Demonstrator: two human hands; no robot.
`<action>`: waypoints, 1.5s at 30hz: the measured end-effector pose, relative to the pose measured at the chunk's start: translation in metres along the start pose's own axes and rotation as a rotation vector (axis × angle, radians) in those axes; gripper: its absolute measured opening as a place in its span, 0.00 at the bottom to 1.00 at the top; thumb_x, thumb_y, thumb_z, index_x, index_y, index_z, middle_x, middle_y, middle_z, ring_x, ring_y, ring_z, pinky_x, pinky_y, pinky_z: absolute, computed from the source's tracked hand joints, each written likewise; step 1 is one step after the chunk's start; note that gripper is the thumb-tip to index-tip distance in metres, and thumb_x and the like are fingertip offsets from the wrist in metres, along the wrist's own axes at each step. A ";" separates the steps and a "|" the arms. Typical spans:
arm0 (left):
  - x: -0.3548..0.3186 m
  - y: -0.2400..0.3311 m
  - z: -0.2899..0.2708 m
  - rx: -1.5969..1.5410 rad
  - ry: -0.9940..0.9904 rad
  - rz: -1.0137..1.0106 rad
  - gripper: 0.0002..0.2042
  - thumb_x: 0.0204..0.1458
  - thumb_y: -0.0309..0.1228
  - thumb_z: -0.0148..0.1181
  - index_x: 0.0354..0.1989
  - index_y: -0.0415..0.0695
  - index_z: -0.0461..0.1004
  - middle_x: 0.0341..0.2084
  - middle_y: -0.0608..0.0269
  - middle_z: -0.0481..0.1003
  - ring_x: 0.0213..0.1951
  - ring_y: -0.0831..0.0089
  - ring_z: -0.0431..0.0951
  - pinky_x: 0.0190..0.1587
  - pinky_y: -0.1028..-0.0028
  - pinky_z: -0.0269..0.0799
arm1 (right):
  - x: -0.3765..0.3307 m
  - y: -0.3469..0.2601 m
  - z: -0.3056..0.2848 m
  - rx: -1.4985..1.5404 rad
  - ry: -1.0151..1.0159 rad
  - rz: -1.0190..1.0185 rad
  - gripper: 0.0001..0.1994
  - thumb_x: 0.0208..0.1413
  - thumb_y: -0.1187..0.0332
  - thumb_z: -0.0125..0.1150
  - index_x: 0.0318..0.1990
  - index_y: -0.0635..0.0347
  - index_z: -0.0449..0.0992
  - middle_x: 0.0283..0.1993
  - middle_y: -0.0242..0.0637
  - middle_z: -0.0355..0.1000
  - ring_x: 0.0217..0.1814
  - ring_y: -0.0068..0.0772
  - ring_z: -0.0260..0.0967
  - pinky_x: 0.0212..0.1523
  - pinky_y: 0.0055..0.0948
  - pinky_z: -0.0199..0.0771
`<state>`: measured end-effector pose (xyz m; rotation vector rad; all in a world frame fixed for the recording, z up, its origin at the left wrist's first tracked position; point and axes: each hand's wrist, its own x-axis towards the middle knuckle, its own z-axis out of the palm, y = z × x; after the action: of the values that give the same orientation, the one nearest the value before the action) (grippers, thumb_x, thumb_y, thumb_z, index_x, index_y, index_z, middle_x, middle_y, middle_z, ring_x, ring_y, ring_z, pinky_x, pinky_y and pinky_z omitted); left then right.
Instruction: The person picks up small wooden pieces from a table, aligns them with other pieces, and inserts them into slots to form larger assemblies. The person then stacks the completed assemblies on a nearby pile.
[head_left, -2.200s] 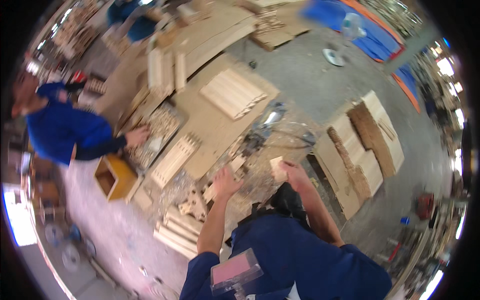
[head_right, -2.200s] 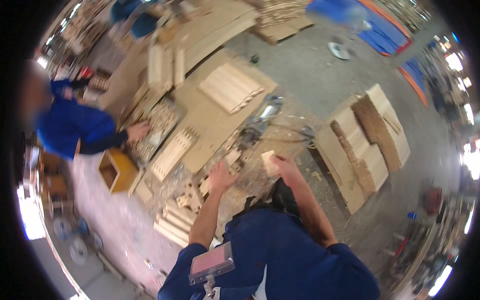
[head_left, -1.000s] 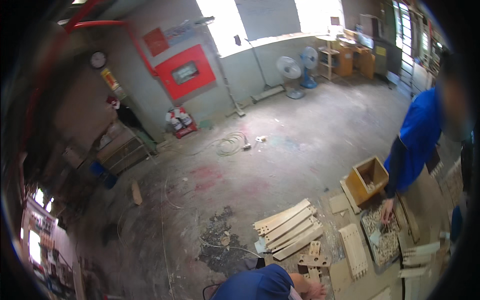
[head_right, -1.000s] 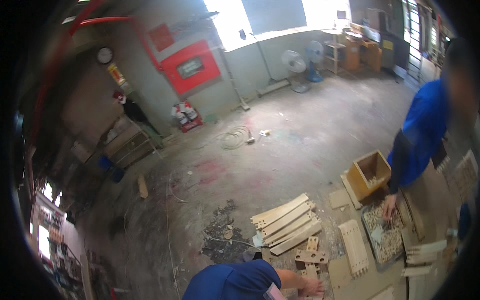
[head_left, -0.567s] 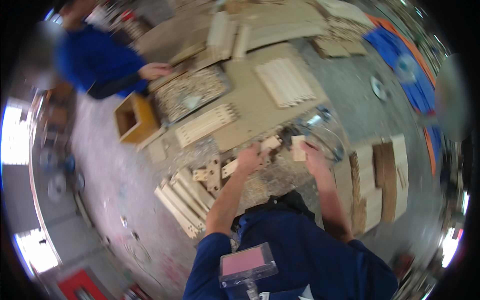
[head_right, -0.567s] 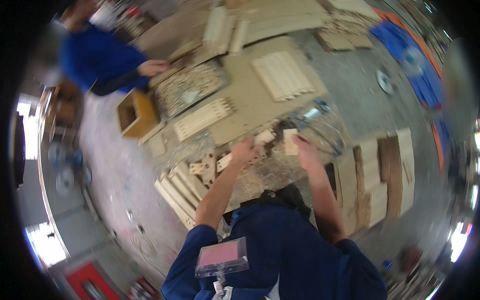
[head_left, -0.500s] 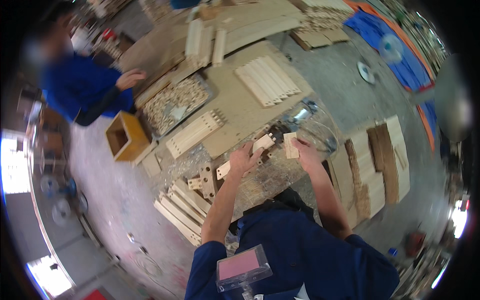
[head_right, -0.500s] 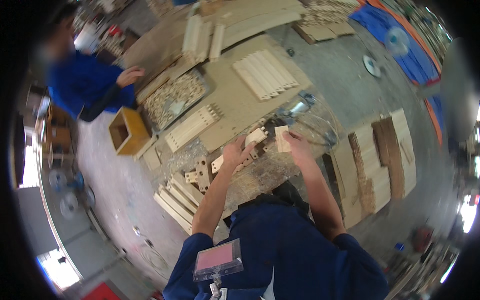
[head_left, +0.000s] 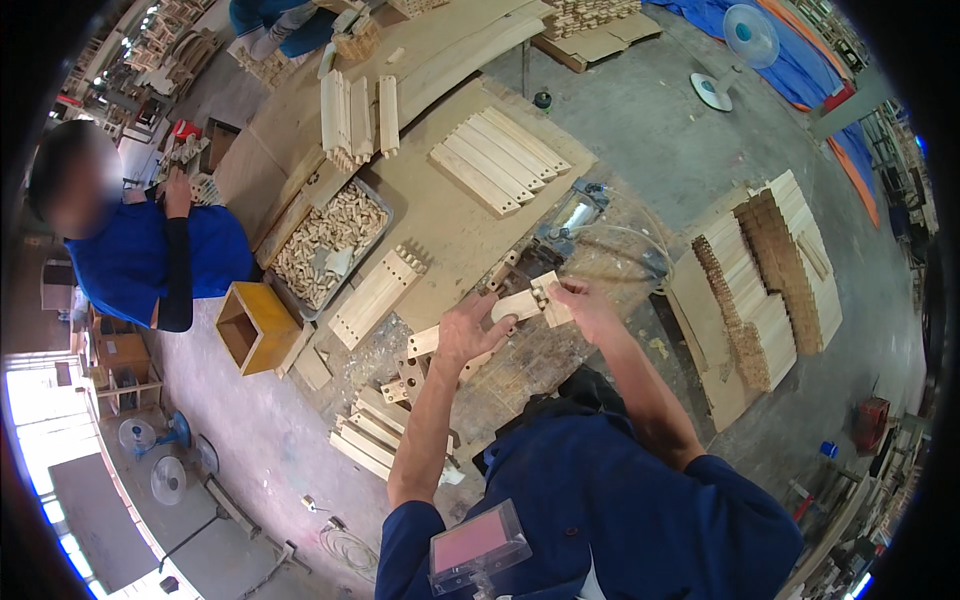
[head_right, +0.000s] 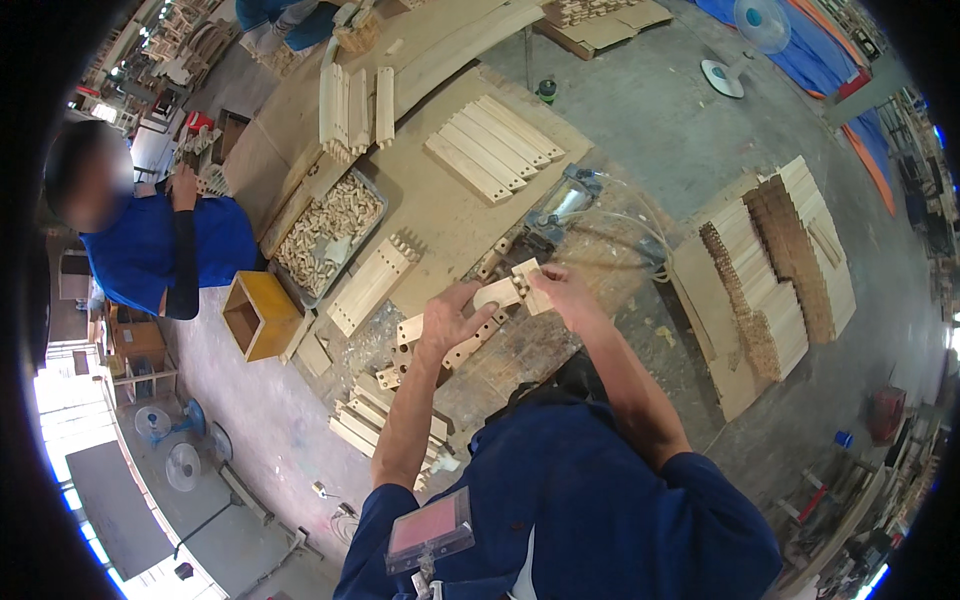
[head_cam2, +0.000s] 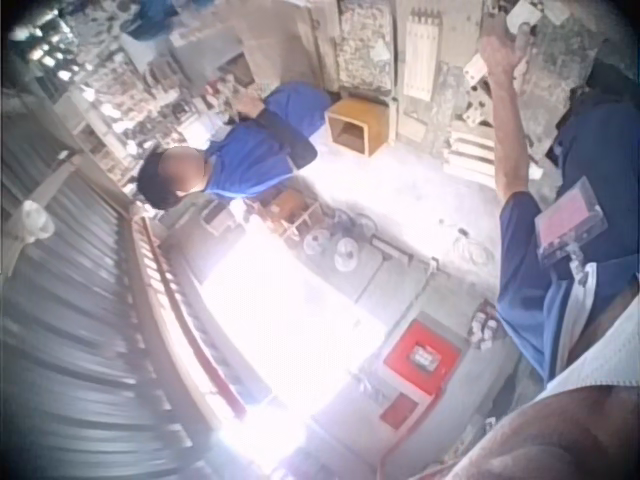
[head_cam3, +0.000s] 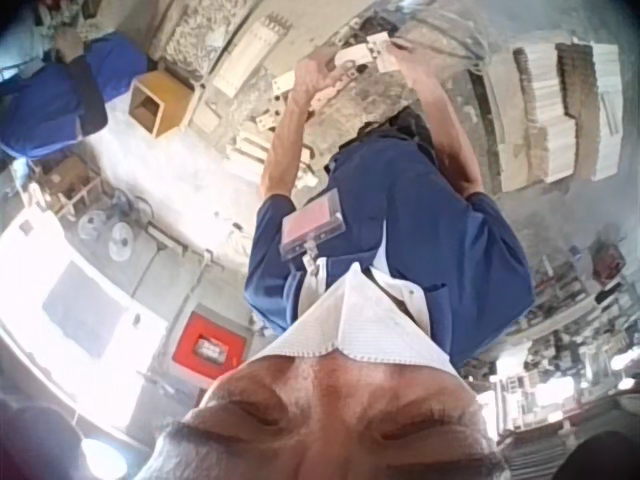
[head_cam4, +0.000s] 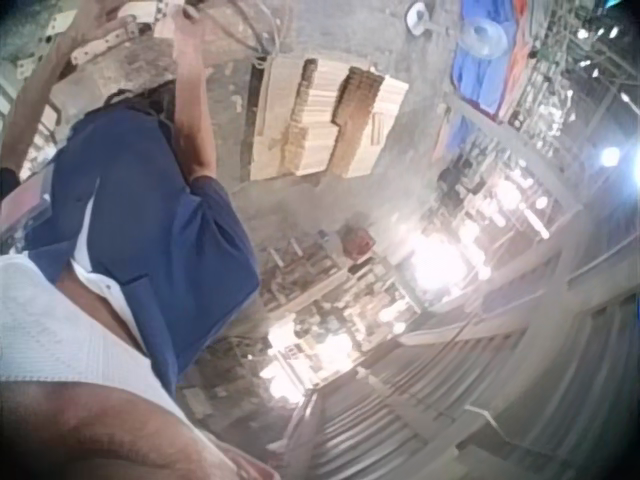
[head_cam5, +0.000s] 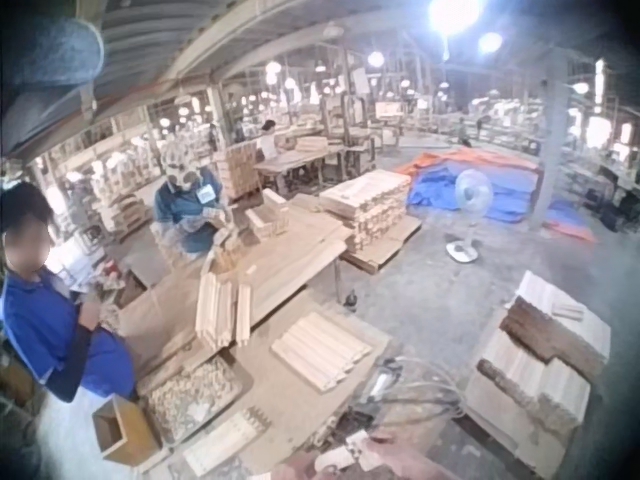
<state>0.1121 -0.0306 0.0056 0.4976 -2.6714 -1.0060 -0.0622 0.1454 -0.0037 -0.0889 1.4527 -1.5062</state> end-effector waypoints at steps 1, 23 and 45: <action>-0.001 -0.004 0.000 0.012 0.016 0.020 0.21 0.49 0.50 0.66 0.40 0.44 0.79 0.27 0.55 0.76 0.30 0.55 0.78 0.34 0.61 0.74 | 0.002 -0.001 0.004 -0.024 -0.009 0.021 0.14 0.62 0.65 0.62 0.49 0.64 0.80 0.39 0.31 0.78 0.36 0.21 0.73 0.37 0.26 0.73; 0.254 -0.198 0.038 -0.422 0.386 -1.040 0.23 0.56 0.30 0.46 0.62 0.39 0.67 0.53 0.40 0.73 0.58 0.51 0.72 0.57 0.57 0.68 | 0.092 -0.014 -0.052 0.168 0.136 0.199 0.11 0.64 0.67 0.57 0.48 0.63 0.78 0.39 0.33 0.78 0.38 0.26 0.77 0.38 0.27 0.76; 0.009 -0.091 -0.023 0.170 -0.022 -0.263 0.12 0.55 0.29 0.55 0.47 0.41 0.73 0.37 0.50 0.73 0.44 0.50 0.74 0.48 0.57 0.70 | -0.022 0.012 -0.063 0.100 0.171 0.093 0.13 0.64 0.64 0.58 0.48 0.65 0.76 0.37 0.36 0.79 0.36 0.29 0.78 0.37 0.28 0.77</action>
<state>0.1325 -0.1116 -0.0381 0.8970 -2.7766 -0.8550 -0.0851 0.2074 -0.0182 0.1694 1.4908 -1.5374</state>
